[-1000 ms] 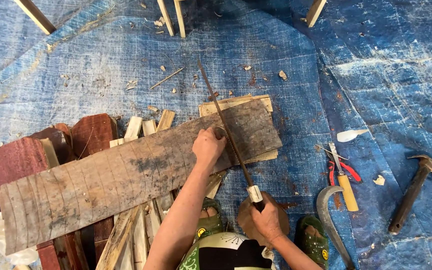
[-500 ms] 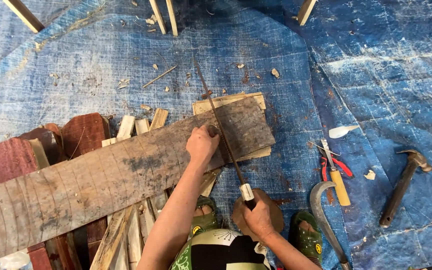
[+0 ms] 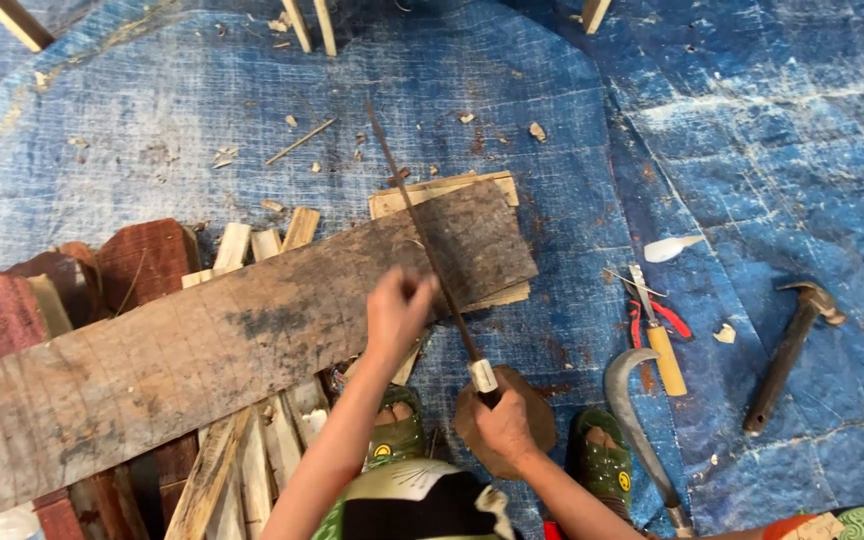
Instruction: A person uses a hand saw to cut a wooden board while sitting on a tarp-covered floor.
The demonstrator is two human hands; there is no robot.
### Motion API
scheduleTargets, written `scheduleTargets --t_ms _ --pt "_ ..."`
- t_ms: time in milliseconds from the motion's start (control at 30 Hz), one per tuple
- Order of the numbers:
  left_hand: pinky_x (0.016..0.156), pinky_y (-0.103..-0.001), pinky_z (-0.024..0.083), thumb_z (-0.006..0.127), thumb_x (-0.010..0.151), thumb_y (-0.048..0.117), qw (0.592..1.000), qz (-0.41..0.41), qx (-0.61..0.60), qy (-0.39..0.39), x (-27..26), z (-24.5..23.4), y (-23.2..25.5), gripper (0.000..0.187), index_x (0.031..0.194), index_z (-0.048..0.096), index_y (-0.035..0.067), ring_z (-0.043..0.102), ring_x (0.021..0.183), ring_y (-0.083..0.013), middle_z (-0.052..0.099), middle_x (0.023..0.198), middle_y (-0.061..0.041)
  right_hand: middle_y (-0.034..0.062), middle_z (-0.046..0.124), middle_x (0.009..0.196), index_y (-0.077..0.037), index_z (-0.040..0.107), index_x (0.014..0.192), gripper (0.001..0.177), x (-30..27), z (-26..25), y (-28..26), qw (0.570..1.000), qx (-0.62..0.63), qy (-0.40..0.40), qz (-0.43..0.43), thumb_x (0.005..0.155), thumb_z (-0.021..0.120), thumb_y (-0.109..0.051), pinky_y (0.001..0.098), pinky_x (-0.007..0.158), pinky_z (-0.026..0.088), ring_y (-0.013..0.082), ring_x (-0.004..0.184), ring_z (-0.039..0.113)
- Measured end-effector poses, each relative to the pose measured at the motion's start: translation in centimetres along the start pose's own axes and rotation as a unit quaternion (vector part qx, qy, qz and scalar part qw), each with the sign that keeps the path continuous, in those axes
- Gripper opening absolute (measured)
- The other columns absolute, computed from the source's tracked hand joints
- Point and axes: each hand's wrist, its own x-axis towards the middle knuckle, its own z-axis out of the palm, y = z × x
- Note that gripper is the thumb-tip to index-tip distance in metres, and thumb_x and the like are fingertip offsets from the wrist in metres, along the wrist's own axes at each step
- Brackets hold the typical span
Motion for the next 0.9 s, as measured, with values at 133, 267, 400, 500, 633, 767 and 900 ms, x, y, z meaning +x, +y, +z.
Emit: scheduleTargets --t_ms 133,267,400,500,633,767,900 --pt "0.060 -0.033 0.053 0.076 0.087 0.039 0.979 -0.063 0.038 -0.192 -8.9 0.7 -4.2 0.032 0.091 0.072 0.008 0.063 0.065 -0.0200 0.068 0.076 -0.006 0.0132 0.078 0.107 -0.013 0.063 0.134 0.054 -0.3 -0.1 -0.6 1.000 0.012 0.012 0.002 0.082 0.072 -0.022 0.0378 0.082 0.059 0.0311 0.094 0.076" --pt "0.087 -0.039 0.060 0.076 0.090 0.050 0.925 -0.130 0.169 -0.315 -13.9 0.7 -6.3 0.070 0.147 0.049 0.019 0.070 0.095 -0.0281 0.061 0.118 -0.016 0.0115 0.079 0.092 -0.013 0.068 0.126 0.046 -0.8 0.0 -1.0 0.999 -0.005 0.036 0.009 0.082 0.070 -0.027 0.0369 0.073 0.059 0.0294 0.079 0.075" --pt "0.085 -0.046 0.055 0.088 0.074 0.043 0.965 0.049 0.170 -0.196 -17.0 6.3 -14.4 0.057 0.118 0.068 0.011 0.065 0.093 -0.0400 0.070 0.105 -0.017 0.0093 0.077 0.091 -0.020 0.072 0.122 0.045 -0.6 -0.1 -1.0 0.991 -0.088 0.097 -0.036 0.080 0.075 -0.036 0.0365 0.069 0.058 0.0281 0.073 0.072" --pt "0.076 -0.044 0.056 0.084 0.076 0.050 0.955 0.075 0.215 -0.193 -16.9 6.7 -13.9 0.054 0.110 0.071 0.010 0.066 0.083 -0.0404 0.071 0.093 -0.018 0.0103 0.078 0.096 -0.015 0.071 0.122 0.045 -1.2 -0.2 -1.4 0.994 -0.048 0.088 -0.044 0.079 0.073 -0.029 0.0355 0.073 0.059 0.0288 0.080 0.074" --pt "0.071 -0.049 0.054 0.082 0.076 0.046 0.929 0.190 0.246 -0.200 -16.3 6.8 -12.2 0.049 0.105 0.069 0.009 0.064 0.088 -0.0393 0.066 0.100 -0.017 0.0057 0.077 0.088 -0.021 0.072 0.112 0.037 -2.3 -1.8 -4.7 0.982 -0.134 0.122 -0.046 0.078 0.073 -0.037 0.0383 0.065 0.055 0.0290 0.070 0.070" --pt "0.076 -0.046 0.052 0.080 0.081 0.050 0.892 0.190 0.280 -0.299 -15.6 7.6 -12.5 0.043 0.100 0.069 0.013 0.069 0.081 -0.0336 0.070 0.094 -0.013 0.0155 0.075 0.074 -0.009 0.073 0.104 0.039 0.1 1.3 0.7 0.983 -0.134 0.120 -0.035 0.080 0.073 -0.039 0.0429 0.057 0.057 0.0352 0.061 0.070" --pt "0.079 -0.049 0.045 0.078 0.084 0.057 0.887 0.229 0.274 -0.292 -16.4 10.4 -14.4 0.050 0.100 0.062 0.012 0.067 0.064 -0.0329 0.069 0.082 -0.011 0.0124 0.077 0.077 -0.015 0.074 0.109 0.039 -0.1 0.6 0.0 0.983 -0.146 0.114 -0.013 0.079 0.073 -0.040 0.0403 0.061 0.057 0.0321 0.063 0.071"
